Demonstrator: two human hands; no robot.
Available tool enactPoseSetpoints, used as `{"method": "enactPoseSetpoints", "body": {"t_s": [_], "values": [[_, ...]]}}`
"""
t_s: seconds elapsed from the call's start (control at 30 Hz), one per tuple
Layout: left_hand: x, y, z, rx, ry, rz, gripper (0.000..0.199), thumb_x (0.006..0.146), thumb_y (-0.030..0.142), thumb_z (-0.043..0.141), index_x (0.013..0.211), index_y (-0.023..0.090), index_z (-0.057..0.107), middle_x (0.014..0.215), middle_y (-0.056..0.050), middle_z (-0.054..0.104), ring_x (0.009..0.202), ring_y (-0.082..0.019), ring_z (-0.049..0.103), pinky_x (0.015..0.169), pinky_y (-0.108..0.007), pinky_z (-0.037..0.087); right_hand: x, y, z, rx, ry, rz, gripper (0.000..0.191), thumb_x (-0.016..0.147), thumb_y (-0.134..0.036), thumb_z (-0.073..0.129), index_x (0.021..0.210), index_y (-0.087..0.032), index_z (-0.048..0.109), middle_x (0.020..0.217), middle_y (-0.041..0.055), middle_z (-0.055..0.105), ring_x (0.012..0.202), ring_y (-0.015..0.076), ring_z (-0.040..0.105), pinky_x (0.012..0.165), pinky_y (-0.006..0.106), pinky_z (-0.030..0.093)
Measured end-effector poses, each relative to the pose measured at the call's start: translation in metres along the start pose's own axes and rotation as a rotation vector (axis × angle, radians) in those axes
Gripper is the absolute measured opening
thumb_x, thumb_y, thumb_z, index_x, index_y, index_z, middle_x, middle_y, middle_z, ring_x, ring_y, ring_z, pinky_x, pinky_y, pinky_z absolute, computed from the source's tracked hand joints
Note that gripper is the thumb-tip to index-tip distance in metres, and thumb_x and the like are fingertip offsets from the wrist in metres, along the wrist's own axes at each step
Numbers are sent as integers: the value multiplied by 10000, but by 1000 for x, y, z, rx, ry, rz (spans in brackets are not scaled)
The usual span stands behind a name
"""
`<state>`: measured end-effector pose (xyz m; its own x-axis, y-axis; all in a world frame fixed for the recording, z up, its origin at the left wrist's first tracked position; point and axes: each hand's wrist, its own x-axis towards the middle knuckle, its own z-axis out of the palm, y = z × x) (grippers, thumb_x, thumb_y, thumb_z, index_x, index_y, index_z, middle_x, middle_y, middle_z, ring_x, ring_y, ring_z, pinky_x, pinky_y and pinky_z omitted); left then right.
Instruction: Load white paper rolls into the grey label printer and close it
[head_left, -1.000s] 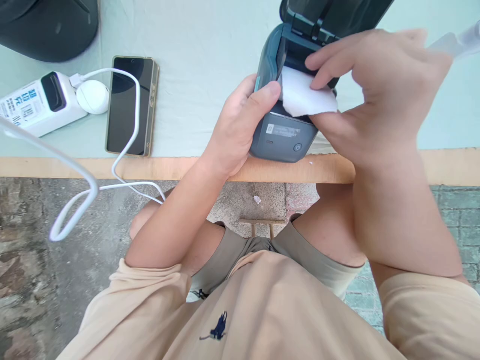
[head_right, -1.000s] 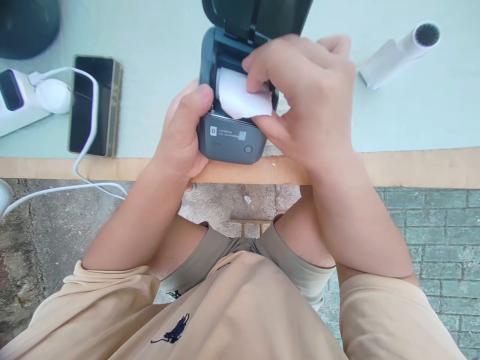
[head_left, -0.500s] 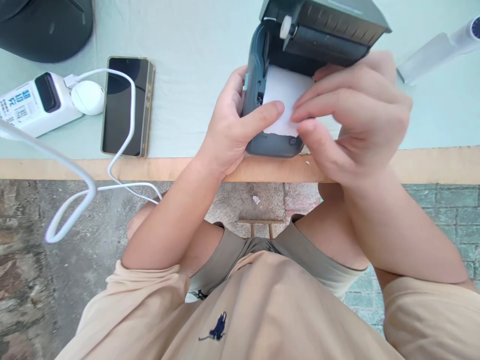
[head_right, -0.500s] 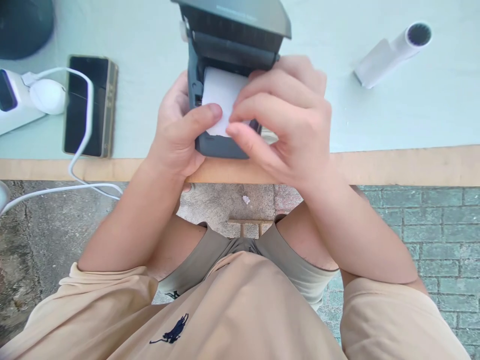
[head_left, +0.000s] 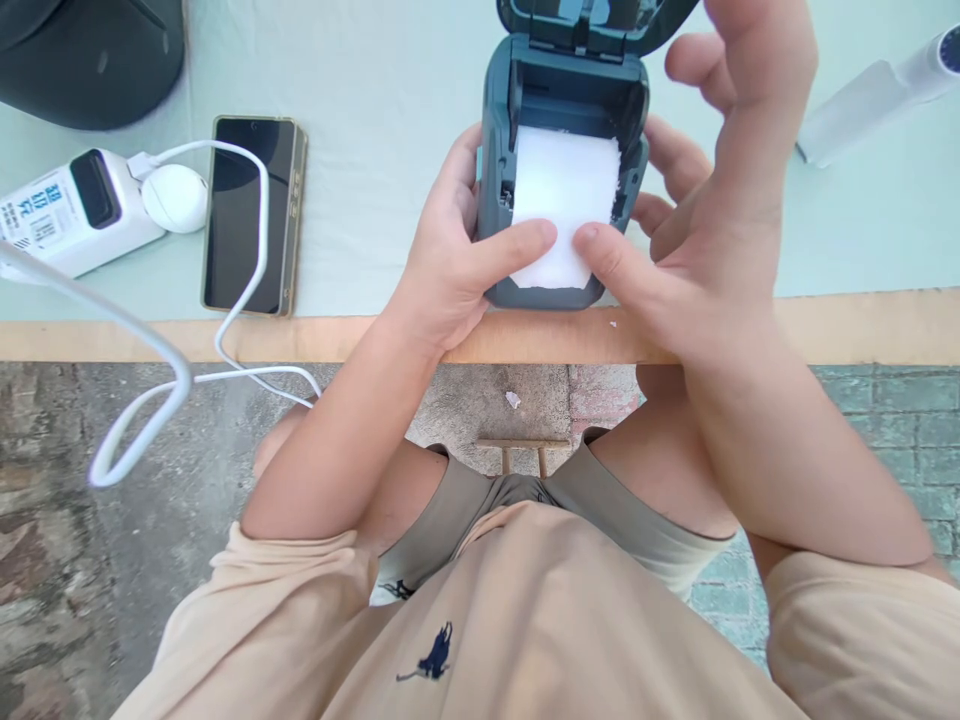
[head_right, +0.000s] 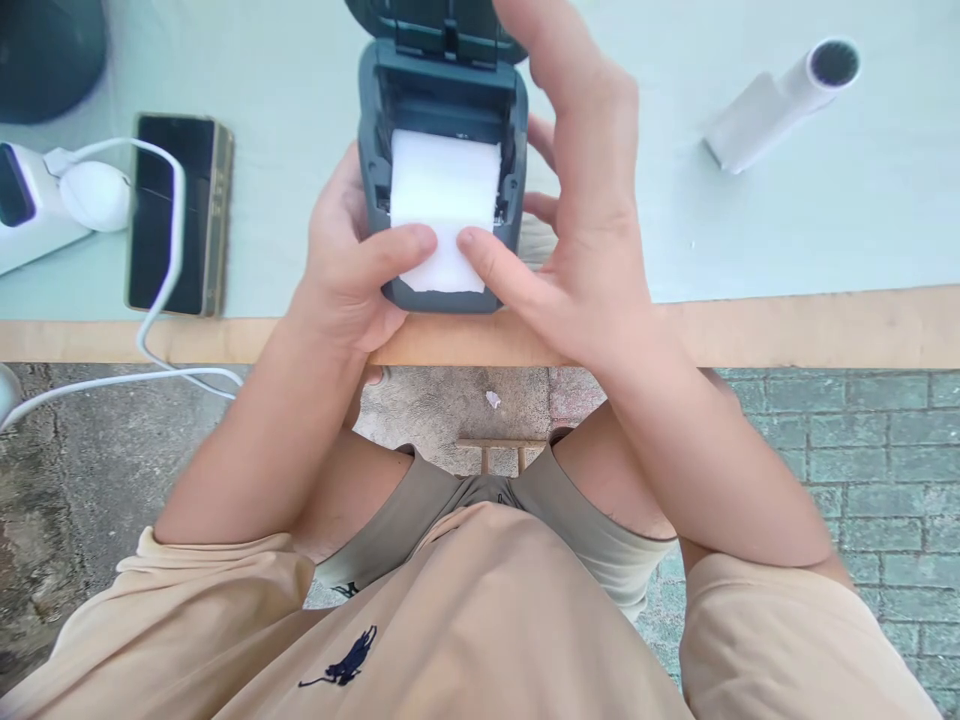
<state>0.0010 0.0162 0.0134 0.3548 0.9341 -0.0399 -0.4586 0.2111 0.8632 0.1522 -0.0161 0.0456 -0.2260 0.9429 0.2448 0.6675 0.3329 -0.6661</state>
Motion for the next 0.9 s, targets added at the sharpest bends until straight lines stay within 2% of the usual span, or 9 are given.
{"method": "enactPoseSetpoints", "body": {"t_s": [0.17, 0.27, 0.4, 0.47, 0.57, 0.7, 0.77, 0.83, 0.9], "values": [[2, 0, -4, 24, 1, 13, 278, 677, 171, 580, 917, 269, 480, 890, 15, 579, 873, -138, 530, 755, -234, 480, 0, 4, -3, 78, -92, -132, 759, 714, -334, 552, 1308, -283, 82, 1381, 25, 58, 1340, 120, 108, 1068, 242, 364], [2, 0, -5, 91, -55, 3, 341, 640, 154, 615, 924, 285, 482, 912, 17, 583, 906, -162, 521, 772, -255, 484, -1, 4, -1, 66, -72, -98, 809, 694, -347, 576, 1315, -225, 71, 1383, 57, 38, 1329, 114, 129, 1063, 221, 370], [1, 0, -5, 81, -89, 36, 424, 614, 98, 616, 961, 284, 455, 959, 11, 572, 918, -178, 527, 777, -285, 476, -1, 7, 3, 81, -13, -89, 690, 754, -369, 495, 1302, -241, 96, 1387, 51, 46, 1329, 90, 128, 1060, 233, 373], [0, -1, -4, 50, -93, 57, 412, 643, 115, 603, 978, 293, 441, 956, 6, 570, 903, -170, 532, 776, -285, 473, 0, 8, 5, 102, -7, -142, 647, 767, -364, 474, 1294, -256, 114, 1383, 43, 81, 1340, 85, 106, 1071, 240, 364], [0, -2, -4, 47, -78, 70, 384, 657, 132, 611, 972, 277, 447, 916, 2, 568, 868, -148, 538, 767, -259, 471, 0, 8, 5, 124, -45, -177, 692, 740, -355, 516, 1294, -248, 114, 1386, 46, 73, 1346, 90, 92, 1070, 232, 367], [1, -3, -3, 78, -65, 69, 328, 656, 104, 572, 944, 229, 479, 894, 0, 550, 835, -130, 552, 731, -251, 474, -2, 9, 6, 198, 1, -99, 741, 718, -313, 549, 1302, -214, 104, 1372, 78, 71, 1344, 108, 90, 1017, 207, 411], [1, -2, -4, 91, -89, 71, 308, 667, 119, 543, 947, 233, 486, 901, 0, 546, 834, -122, 559, 734, -250, 477, -2, 14, 7, 283, 97, -38, 694, 724, -273, 541, 1290, -295, 140, 1367, 26, 100, 1346, 122, 83, 997, 205, 419], [1, -1, -5, 115, -140, 67, 349, 664, 140, 551, 989, 239, 474, 926, 4, 547, 863, -119, 557, 760, -252, 476, 0, 21, 9, 399, 232, -79, 635, 712, -228, 546, 1222, -444, 236, 1319, -78, 202, 1328, 125, 156, 984, 205, 411], [1, 0, -6, 150, -153, 47, 390, 655, 165, 577, 1019, 237, 458, 957, 9, 548, 911, -132, 552, 786, -258, 474, 3, 27, 10, 656, 244, -99, 573, 693, -169, 546, 1094, -535, 365, 1226, -163, 300, 1291, 96, 233, 987, 184, 380]]}}
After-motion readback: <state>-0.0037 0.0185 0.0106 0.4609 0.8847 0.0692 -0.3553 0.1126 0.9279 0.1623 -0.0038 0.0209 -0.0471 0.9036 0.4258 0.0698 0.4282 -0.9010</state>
